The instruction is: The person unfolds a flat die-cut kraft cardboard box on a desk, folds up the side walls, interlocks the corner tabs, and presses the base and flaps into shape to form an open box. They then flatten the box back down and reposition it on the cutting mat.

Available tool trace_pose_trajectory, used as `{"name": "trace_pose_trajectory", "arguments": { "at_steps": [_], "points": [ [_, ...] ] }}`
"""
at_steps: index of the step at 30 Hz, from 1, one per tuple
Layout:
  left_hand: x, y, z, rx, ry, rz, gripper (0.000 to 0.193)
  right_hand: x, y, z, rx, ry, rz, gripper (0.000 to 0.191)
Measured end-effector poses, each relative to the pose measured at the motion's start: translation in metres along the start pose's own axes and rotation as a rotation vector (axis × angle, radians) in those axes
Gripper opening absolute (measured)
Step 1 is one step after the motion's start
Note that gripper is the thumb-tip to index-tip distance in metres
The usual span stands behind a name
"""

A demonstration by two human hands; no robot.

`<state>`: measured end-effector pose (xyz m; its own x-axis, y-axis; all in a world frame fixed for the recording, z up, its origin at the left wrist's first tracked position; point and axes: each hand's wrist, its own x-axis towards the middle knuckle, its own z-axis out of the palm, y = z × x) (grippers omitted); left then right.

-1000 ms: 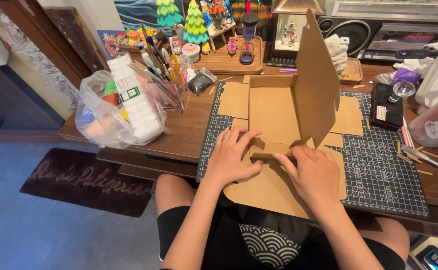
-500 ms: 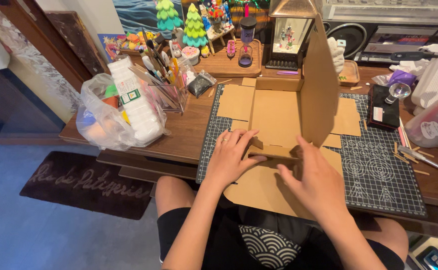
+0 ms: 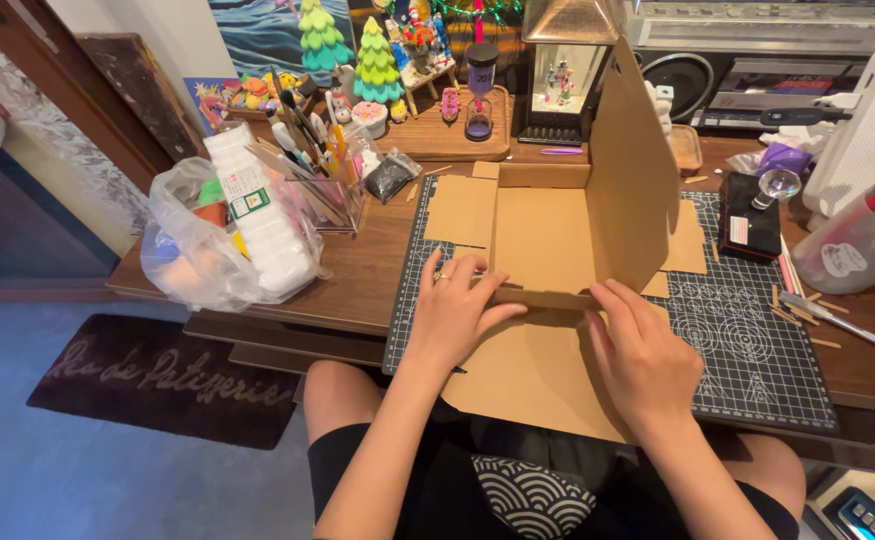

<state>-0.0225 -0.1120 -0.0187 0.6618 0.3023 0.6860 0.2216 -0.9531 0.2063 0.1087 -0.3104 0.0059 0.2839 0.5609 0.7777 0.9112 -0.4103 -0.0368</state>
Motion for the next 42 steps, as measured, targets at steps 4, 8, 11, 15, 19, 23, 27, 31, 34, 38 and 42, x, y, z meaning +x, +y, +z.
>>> {"name": "trace_pose_trajectory", "arguments": {
  "at_steps": [4, 8, 11, 15, 19, 23, 27, 31, 34, 38, 42],
  "points": [
    [0.008, -0.001, 0.002, -0.001, -0.039, -0.013, 0.037, -0.005, -0.004, 0.001, 0.017, -0.009, -0.016, 0.036],
    [0.011, 0.003, 0.002, -0.192, -0.086, -0.139, 0.034, -0.006, -0.018, 0.004, 0.134, -0.082, -0.037, 0.039],
    [0.012, 0.007, 0.001, -0.279, -0.095, -0.197, 0.032, 0.000, -0.020, 0.004, 0.169, -0.164, -0.013, 0.045],
    [0.015, 0.012, 0.000, -0.416, -0.102, -0.245, 0.028, 0.006, -0.023, 0.004, 0.154, -0.217, 0.018, 0.049],
    [0.016, 0.019, 0.001, -0.663, -0.101, -0.448, 0.042, 0.003, -0.023, 0.005, 0.248, -0.243, 0.095, 0.050],
    [0.015, 0.022, 0.002, -0.622, -0.006, -0.423, 0.060, -0.007, -0.019, 0.008, 0.355, -0.162, 0.207, 0.036],
    [0.015, 0.026, 0.004, -0.689, 0.020, -0.480, 0.062, -0.016, -0.007, 0.012, 0.244, -0.195, 0.403, 0.011],
    [0.016, 0.030, 0.008, -0.687, 0.042, -0.563, 0.058, -0.018, 0.003, 0.019, 0.255, -0.485, 0.734, 0.031],
    [0.014, 0.035, 0.012, -0.733, 0.085, -0.578, 0.057, -0.017, 0.006, 0.024, 0.306, -0.390, 0.719, 0.060],
    [0.012, 0.041, 0.019, -0.808, 0.138, -0.576, 0.057, -0.013, 0.012, 0.027, 0.288, -0.515, 0.759, 0.053],
    [0.007, 0.051, 0.022, -0.687, 0.149, -0.516, 0.060, -0.012, 0.019, 0.029, 0.419, -0.496, 0.791, 0.050]
  ]
}}
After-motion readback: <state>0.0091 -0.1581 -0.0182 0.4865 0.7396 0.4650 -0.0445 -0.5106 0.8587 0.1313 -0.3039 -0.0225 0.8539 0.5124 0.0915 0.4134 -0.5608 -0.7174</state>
